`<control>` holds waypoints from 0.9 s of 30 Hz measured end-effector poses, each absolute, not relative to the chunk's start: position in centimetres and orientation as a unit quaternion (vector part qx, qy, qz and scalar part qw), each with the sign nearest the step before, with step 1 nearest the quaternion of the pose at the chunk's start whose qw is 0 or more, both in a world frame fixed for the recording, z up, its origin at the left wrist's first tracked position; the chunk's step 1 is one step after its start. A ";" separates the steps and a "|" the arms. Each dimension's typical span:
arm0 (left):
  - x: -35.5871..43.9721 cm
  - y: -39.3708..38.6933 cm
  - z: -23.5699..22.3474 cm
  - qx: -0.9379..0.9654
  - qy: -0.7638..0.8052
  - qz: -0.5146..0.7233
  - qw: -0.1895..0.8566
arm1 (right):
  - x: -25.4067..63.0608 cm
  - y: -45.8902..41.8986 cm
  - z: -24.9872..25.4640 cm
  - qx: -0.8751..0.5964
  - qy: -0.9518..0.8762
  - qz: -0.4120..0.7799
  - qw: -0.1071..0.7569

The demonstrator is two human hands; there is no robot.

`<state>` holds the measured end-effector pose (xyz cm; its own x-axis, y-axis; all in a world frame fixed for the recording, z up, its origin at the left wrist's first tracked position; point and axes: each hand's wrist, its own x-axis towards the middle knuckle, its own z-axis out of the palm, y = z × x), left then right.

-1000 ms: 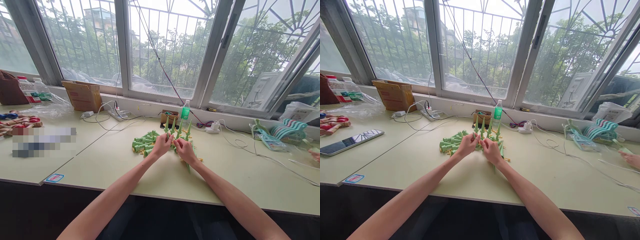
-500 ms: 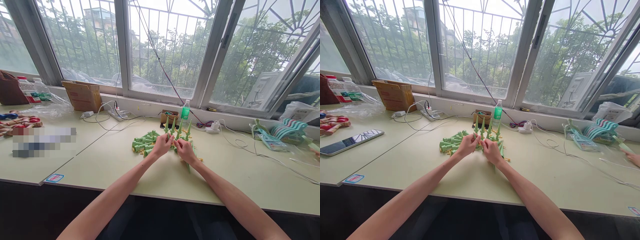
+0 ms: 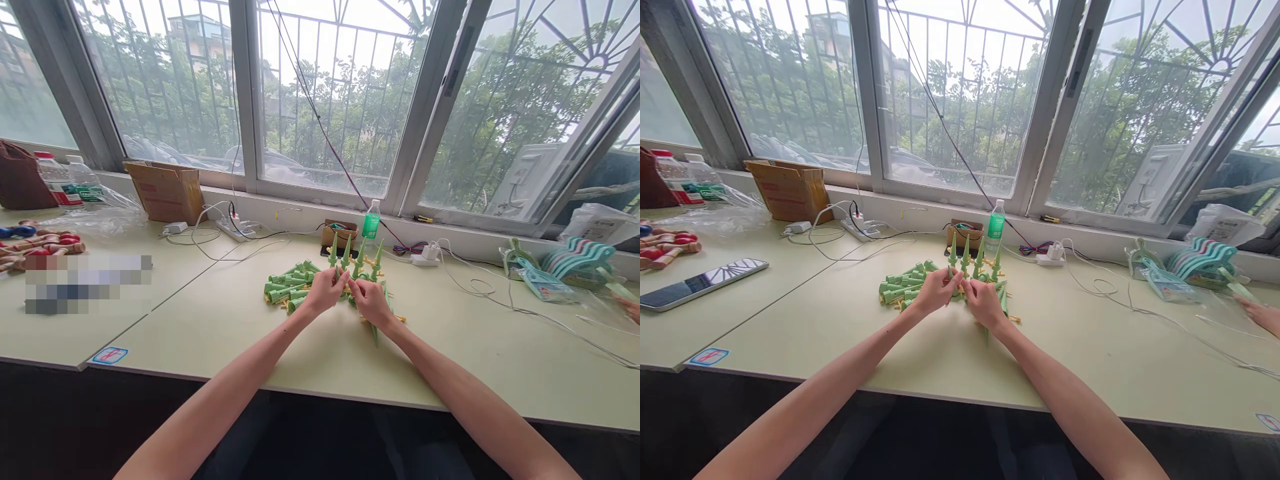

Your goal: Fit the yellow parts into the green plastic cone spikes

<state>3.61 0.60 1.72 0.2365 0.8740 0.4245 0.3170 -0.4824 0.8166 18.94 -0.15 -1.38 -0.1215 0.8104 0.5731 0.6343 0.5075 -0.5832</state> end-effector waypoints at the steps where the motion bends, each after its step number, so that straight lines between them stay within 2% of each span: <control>1: 3.6 0.6 1.7 0.724 0.413 0.464 0.300 | 18.9 -0.2 -1.4 -0.486 -0.742 0.097 0.452; 15: 3.7 0.4 1.8 0.723 0.407 0.468 0.304 | 18.8 -0.3 -1.4 -0.472 -0.741 0.144 0.456; 27: 3.6 0.7 1.4 0.736 0.390 0.458 0.310 | 19.0 -0.1 -1.3 -0.480 -0.740 0.111 0.458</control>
<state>3.61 0.67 1.43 0.2764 0.8585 0.4319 0.2914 -0.5031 0.8136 19.00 -0.06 -1.28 -0.1200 0.8118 0.5714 0.6087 0.5149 -0.6036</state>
